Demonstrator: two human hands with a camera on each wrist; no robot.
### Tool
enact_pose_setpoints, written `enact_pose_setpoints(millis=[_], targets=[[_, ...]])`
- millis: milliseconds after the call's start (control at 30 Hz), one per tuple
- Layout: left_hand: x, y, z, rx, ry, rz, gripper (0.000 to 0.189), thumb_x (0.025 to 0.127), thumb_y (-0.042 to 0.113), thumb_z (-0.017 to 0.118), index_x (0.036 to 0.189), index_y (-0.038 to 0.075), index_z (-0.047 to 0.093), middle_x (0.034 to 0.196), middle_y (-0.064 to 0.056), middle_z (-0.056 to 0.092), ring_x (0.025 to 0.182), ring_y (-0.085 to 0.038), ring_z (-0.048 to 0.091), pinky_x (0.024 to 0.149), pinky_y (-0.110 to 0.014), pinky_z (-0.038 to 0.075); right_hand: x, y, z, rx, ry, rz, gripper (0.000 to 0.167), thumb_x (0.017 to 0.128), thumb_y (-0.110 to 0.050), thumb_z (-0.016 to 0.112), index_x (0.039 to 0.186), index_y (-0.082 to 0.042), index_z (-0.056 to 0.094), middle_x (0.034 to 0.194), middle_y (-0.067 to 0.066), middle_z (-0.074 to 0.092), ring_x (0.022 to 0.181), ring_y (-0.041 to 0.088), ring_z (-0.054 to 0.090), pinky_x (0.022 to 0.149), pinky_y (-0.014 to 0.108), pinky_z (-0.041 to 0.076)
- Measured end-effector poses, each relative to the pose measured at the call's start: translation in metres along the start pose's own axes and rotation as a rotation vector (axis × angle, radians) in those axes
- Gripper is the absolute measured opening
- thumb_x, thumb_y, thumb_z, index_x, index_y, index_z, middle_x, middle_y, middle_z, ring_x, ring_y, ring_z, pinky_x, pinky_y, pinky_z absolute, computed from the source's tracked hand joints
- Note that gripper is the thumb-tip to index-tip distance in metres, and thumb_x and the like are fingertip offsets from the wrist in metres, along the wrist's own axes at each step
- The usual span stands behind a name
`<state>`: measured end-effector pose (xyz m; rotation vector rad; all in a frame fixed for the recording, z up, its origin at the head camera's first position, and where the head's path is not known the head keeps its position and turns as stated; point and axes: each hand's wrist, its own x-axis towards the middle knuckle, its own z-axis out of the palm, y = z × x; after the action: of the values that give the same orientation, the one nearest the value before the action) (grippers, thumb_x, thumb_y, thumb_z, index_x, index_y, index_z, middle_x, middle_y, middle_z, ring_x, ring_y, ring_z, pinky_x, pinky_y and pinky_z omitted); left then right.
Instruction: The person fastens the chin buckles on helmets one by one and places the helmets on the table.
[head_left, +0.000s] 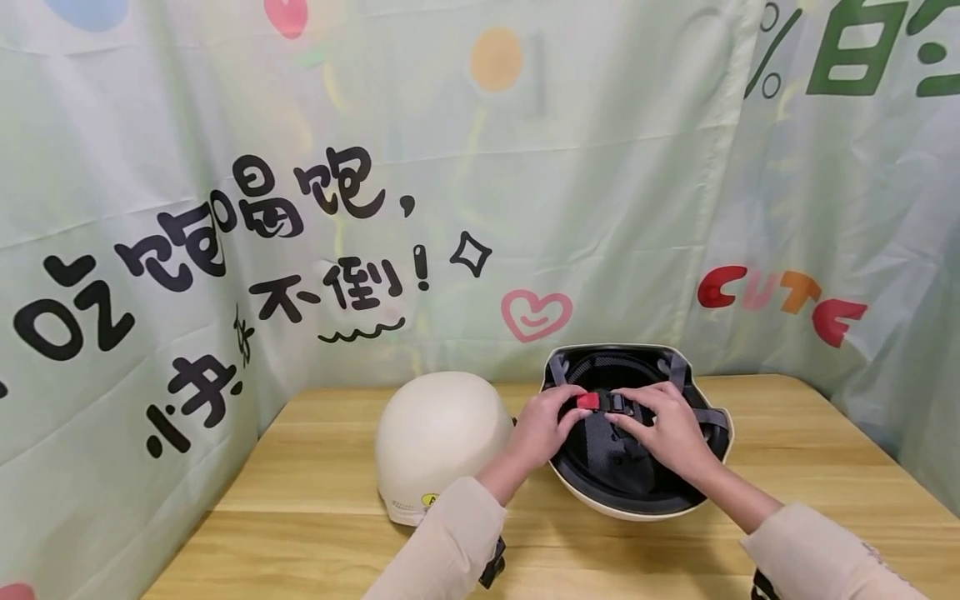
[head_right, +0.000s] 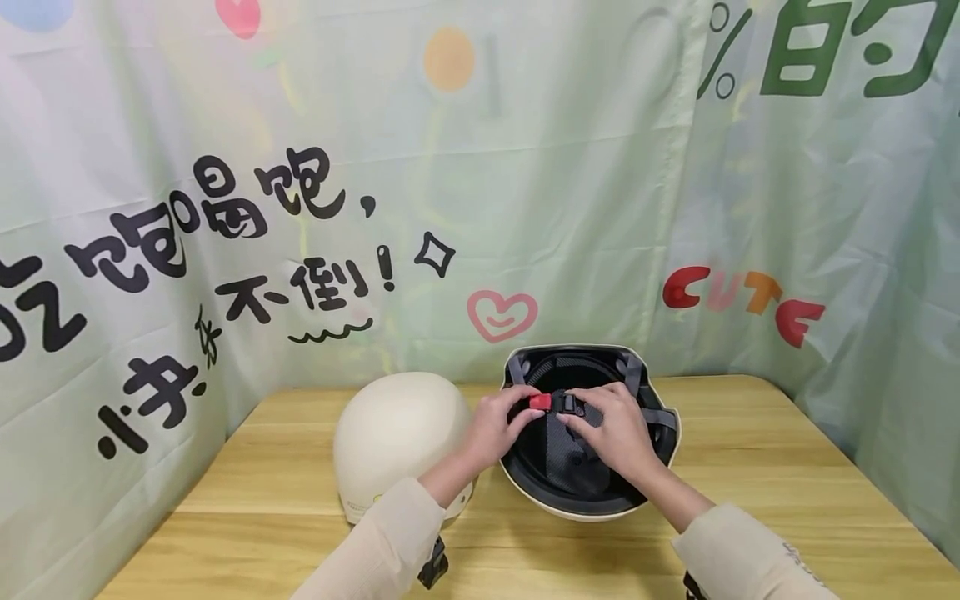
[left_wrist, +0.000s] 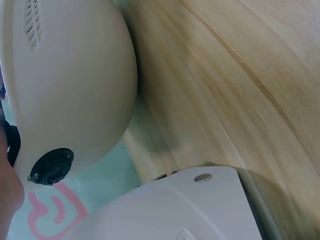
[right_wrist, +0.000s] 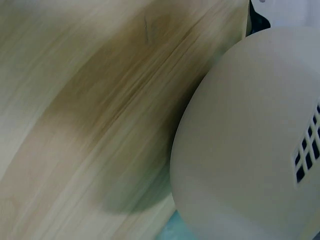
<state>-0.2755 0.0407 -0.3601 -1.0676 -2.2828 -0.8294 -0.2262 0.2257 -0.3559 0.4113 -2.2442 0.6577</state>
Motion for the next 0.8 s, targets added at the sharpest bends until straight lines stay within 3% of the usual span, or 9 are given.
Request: enact_pose_setpoints(millis=[400, 800], targets=[[-0.0037, -0.0024, -0.0021, 0.124, -0.034, 0.077, 0.023, 0.09, 0.021, 0.059, 0.107, 0.006, 0.059, 0.104, -0.005, 0.065, 0.099, -0.017, 0.06, 0.089, -0.025, 0.049, 0.002, 0.0043, -0.0009, -0.082, -0.083, -0.123, 0.029, 0.067, -0.018, 0.079, 0.093, -0.007, 0.073, 0.081, 0.002, 0.069, 0.084, 0.021, 0.053, 0.068, 0.042, 0.044], [-0.0075, -0.0068, -0.0024, 0.203, -0.04, 0.187, 0.021, 0.088, 0.018, 0.061, 0.103, 0.003, 0.059, 0.099, -0.007, 0.065, 0.099, -0.019, 0.06, 0.09, -0.025, 0.048, 0.0035, 0.0068, 0.0055, -0.13, -0.045, -0.278, 0.028, 0.064, -0.017, 0.079, 0.088, -0.006, 0.073, 0.078, 0.001, 0.069, 0.078, 0.016, 0.051, 0.067, 0.038, 0.044]])
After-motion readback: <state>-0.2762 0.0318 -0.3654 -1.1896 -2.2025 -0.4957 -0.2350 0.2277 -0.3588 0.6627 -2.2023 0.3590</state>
